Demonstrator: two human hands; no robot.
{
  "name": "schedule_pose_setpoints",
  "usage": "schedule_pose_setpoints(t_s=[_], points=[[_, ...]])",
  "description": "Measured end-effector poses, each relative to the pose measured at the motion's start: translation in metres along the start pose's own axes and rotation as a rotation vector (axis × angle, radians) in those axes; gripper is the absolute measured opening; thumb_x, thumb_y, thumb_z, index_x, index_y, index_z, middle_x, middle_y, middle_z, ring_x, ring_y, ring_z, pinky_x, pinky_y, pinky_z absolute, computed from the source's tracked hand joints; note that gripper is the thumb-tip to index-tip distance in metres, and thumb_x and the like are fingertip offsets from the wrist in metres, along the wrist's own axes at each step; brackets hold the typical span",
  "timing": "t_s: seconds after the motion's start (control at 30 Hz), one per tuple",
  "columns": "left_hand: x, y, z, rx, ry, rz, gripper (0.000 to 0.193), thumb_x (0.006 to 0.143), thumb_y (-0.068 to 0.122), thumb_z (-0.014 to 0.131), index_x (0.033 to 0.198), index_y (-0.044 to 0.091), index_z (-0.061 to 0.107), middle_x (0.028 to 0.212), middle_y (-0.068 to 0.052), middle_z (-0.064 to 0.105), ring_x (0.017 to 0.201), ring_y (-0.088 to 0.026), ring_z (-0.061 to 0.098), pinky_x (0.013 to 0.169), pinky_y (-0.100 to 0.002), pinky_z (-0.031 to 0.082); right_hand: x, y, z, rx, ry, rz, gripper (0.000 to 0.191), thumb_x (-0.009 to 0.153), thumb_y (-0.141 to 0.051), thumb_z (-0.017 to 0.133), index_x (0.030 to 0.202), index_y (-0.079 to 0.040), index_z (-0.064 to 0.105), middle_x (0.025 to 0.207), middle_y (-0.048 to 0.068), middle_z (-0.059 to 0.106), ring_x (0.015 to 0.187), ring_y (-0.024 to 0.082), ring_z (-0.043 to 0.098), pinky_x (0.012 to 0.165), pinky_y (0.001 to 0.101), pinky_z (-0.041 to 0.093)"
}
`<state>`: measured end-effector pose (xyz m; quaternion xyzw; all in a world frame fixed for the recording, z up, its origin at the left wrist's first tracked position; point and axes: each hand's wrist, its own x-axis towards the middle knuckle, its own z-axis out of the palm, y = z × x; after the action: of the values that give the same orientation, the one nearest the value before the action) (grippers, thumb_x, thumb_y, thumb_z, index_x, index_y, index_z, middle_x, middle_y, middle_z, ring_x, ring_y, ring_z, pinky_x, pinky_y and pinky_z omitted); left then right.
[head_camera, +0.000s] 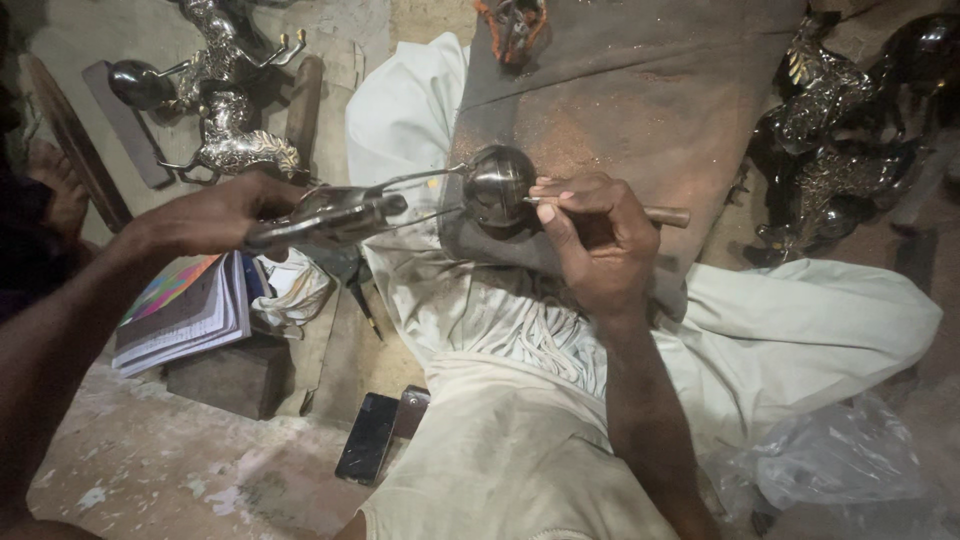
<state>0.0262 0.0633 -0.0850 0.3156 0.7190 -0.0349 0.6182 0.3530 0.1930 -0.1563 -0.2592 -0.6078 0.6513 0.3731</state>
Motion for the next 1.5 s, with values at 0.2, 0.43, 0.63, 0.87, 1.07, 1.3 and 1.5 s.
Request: schedule_pose_setpoints(t_s=[0.2, 0.43, 0.63, 0.87, 1.07, 1.3, 1.5], points=[[0.003, -0.009, -0.001, -0.047, -0.105, -0.150, 0.060, 0.072, 0.031, 0.083, 0.124, 0.004, 0.066, 0.102, -0.012, 0.076, 0.089, -0.024, 0.073, 0.079, -0.041, 0.062, -0.001, 0.002, 0.000, -0.072, 0.004, -0.009, 0.019, 0.101, 0.011, 0.068, 0.108, -0.001, 0.056, 0.110, 0.017, 0.070, 0.117, 0.025, 0.073, 0.106, 0.0365, 0.062], [0.018, -0.015, -0.001, -0.402, -0.372, -0.157, 0.074, 0.068, 0.012, 0.084, 0.131, -0.009, 0.051, 0.097, -0.025, 0.078, 0.072, -0.027, 0.069, 0.058, -0.038, 0.057, -0.001, 0.003, -0.001, -0.099, -0.030, -0.074, 0.019, 0.102, 0.009, 0.069, 0.110, -0.002, 0.056, 0.113, 0.016, 0.071, 0.113, 0.024, 0.072, 0.110, 0.0385, 0.059], [0.021, -0.014, -0.002, -0.365, -0.421, -0.306, 0.100, 0.068, 0.021, 0.086, 0.148, -0.002, 0.031, 0.106, -0.029, 0.077, 0.077, -0.031, 0.074, 0.066, -0.042, 0.061, 0.000, 0.004, 0.000, -0.117, -0.021, -0.055, 0.018, 0.103, 0.007, 0.069, 0.111, -0.002, 0.055, 0.113, 0.017, 0.071, 0.117, 0.025, 0.073, 0.110, 0.0385, 0.061], [-0.008, -0.012, -0.002, 0.146, 0.012, -0.026, 0.080, 0.077, 0.053, 0.084, 0.134, 0.000, 0.066, 0.111, -0.021, 0.078, 0.090, -0.032, 0.076, 0.080, -0.043, 0.064, 0.001, 0.003, 0.003, -0.107, 0.046, 0.055, 0.020, 0.102, 0.007, 0.070, 0.112, 0.001, 0.053, 0.113, 0.016, 0.069, 0.110, 0.020, 0.072, 0.095, 0.0298, 0.062], [-0.045, -0.018, 0.036, 0.645, 0.409, 0.063, 0.094, 0.075, 0.055, 0.085, 0.148, 0.007, 0.050, 0.119, -0.023, 0.069, 0.103, -0.035, 0.070, 0.074, -0.044, 0.061, 0.009, 0.004, 0.005, -0.108, 0.091, 0.105, 0.021, 0.103, 0.005, 0.073, 0.113, 0.002, 0.055, 0.110, 0.011, 0.066, 0.103, 0.015, 0.070, 0.095, 0.0270, 0.060], [-0.025, -0.067, 0.071, 0.646, 0.893, 0.321, 0.072, 0.074, 0.002, 0.071, 0.144, 0.012, 0.055, 0.112, -0.015, 0.063, 0.101, -0.033, 0.062, 0.066, -0.045, 0.058, 0.012, 0.000, 0.003, -0.068, 0.073, 0.157, 0.020, 0.103, 0.003, 0.073, 0.112, 0.000, 0.055, 0.108, 0.009, 0.065, 0.101, 0.012, 0.071, 0.091, 0.0232, 0.061], [-0.016, -0.080, 0.071, 0.866, 1.040, 0.501, 0.073, 0.090, 0.002, 0.073, 0.149, 0.040, 0.056, 0.128, -0.010, 0.065, 0.120, -0.033, 0.062, 0.077, -0.041, 0.061, 0.019, 0.000, 0.002, -0.057, 0.057, 0.142, 0.020, 0.102, 0.003, 0.073, 0.111, 0.000, 0.056, 0.108, 0.010, 0.065, 0.103, 0.014, 0.072, 0.092, 0.0248, 0.062]])
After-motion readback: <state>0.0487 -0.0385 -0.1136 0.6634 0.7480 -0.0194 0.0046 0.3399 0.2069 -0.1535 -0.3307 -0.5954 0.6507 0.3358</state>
